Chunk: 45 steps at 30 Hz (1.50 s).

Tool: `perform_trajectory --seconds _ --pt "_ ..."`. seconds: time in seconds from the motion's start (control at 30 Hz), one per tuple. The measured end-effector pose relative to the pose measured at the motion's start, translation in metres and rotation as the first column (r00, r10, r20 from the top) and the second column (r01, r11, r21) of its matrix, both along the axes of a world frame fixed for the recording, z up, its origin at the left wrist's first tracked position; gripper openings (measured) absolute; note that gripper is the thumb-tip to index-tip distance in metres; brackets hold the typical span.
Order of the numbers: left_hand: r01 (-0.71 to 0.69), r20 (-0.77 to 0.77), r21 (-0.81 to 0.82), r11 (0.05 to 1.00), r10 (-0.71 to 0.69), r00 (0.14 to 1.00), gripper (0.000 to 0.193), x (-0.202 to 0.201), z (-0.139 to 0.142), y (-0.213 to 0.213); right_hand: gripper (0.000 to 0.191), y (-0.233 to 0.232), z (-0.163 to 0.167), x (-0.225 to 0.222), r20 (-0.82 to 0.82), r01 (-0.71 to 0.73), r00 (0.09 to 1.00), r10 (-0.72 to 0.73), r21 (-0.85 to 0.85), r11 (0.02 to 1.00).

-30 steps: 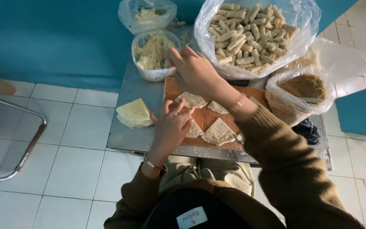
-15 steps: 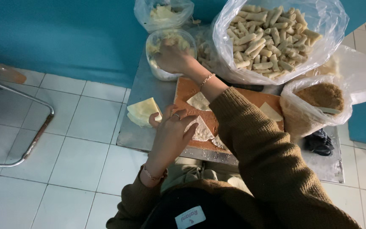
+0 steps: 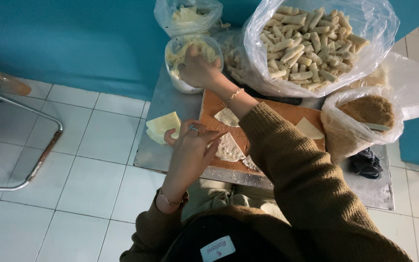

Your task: The person cuts a round dough sheet into wedge pieces with a knife on a wooden board, separates the stuck wedges, and arranges them in rows. They then spoon a brown filling from a plastic bag onto each dough wedge and fold the wedges over the filling by hand to form filled pastries.

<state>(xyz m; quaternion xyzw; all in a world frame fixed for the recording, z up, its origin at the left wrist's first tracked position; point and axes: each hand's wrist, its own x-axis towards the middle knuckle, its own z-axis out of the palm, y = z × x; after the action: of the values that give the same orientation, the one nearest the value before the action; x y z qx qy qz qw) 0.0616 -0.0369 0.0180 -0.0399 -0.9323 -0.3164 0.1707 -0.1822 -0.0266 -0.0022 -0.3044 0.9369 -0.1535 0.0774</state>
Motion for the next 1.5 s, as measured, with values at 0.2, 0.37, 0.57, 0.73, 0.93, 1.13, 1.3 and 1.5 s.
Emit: perform_trajectory --seconds 0.2,0.37,0.57,0.73,0.93,1.13,1.3,1.5 --pt "0.014 -0.023 -0.034 0.999 -0.015 1.0 0.022 0.007 0.001 -0.004 0.024 0.032 0.004 -0.006 -0.17 -0.242 0.962 0.212 -0.187 0.952" --pt "0.104 0.039 -0.039 0.994 -0.103 0.994 0.025 0.013 -0.006 -0.008 0.016 0.087 0.044 0.023 0.385 -0.002 0.865 0.32 -0.637 0.771" --pt "0.217 -0.017 -0.113 0.97 -0.22 0.975 0.033 0.038 -0.026 -0.002 0.027 0.176 0.057 0.096 0.845 0.443 0.503 0.182 -0.432 0.786" --pt "0.187 -0.002 -0.125 0.974 -0.189 0.982 0.042 0.048 -0.036 0.017 0.03 0.206 0.029 0.119 0.762 0.264 0.601 0.241 -0.474 0.84" --pt "0.157 0.005 -0.188 0.969 -0.159 0.987 0.042 0.049 -0.038 0.023 0.05 0.218 0.01 0.156 0.268 -0.254 0.897 0.352 -0.338 0.906" --pt "0.128 0.015 -0.156 0.979 -0.127 0.992 0.035 0.049 -0.037 0.024 0.042 0.209 -0.004 0.205 -0.453 -0.307 0.689 0.566 0.525 0.794" --pt "0.124 0.056 -0.172 0.977 -0.116 0.992 0.03 0.049 -0.037 0.024 0.033 0.2 -0.001 0.209 -0.376 -0.319 0.71 0.595 0.582 0.748" --pt "0.129 0.007 -0.177 0.976 -0.13 0.991 0.038 0.05 -0.034 0.023 0.036 0.224 0.023 0.19 -0.397 -0.342 0.8 0.449 0.312 0.886"
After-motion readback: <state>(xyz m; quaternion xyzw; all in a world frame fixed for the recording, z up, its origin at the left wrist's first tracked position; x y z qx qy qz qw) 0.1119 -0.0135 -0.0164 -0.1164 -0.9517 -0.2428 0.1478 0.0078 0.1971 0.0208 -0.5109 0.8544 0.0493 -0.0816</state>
